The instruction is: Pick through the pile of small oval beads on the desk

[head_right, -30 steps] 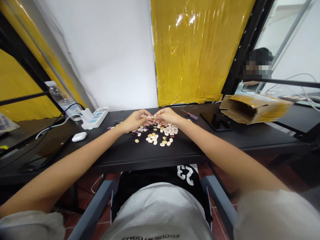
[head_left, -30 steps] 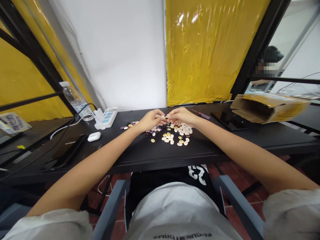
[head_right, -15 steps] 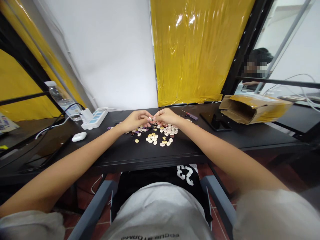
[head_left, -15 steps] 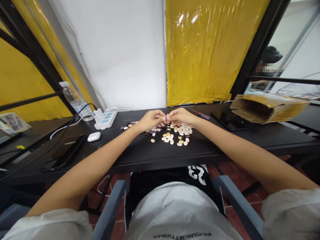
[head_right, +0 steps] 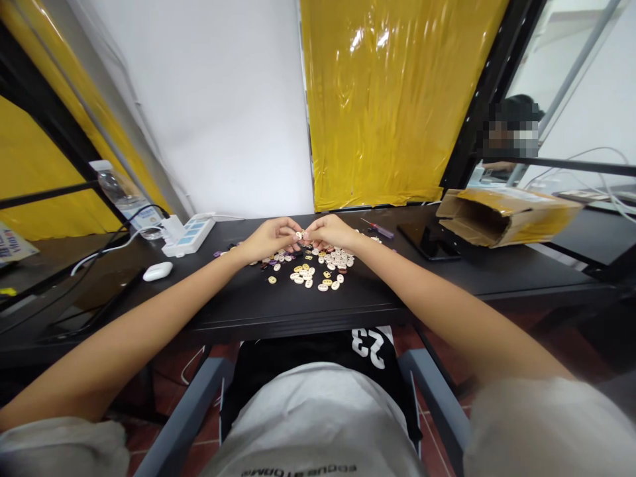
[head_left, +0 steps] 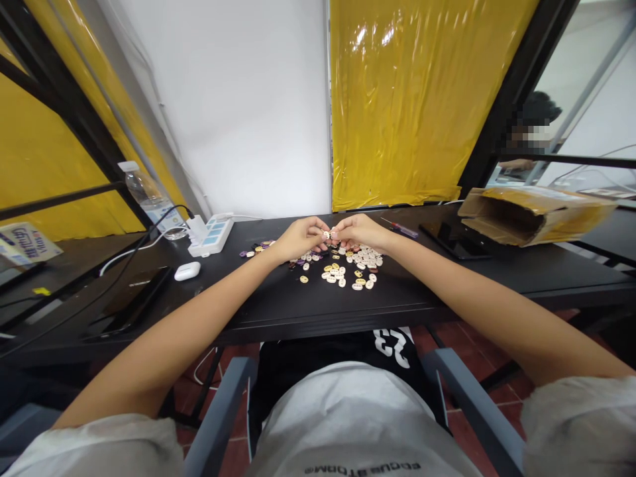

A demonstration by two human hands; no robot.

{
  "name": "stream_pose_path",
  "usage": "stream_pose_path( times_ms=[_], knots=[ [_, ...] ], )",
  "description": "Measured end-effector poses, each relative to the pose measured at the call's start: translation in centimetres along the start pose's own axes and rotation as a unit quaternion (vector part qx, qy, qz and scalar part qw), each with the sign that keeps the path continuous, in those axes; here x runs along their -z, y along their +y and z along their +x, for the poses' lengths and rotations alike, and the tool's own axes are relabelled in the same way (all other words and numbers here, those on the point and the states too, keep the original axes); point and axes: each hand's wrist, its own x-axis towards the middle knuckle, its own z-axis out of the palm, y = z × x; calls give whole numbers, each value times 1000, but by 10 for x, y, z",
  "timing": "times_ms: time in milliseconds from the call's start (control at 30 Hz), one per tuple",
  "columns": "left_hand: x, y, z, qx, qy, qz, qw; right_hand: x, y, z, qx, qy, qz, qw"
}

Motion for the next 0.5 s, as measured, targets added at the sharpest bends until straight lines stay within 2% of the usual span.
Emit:
stream_pose_path(
  times_ms=[267, 500],
  knots=[
    [1, -5, 1, -9, -8, 17, 1000, 0, 0, -1, 12, -7, -5, 1000],
    [1, -4, 2, -17, -7, 0, 1000, -1, -2, -1, 4, 15, 3, 1000]
  ],
)
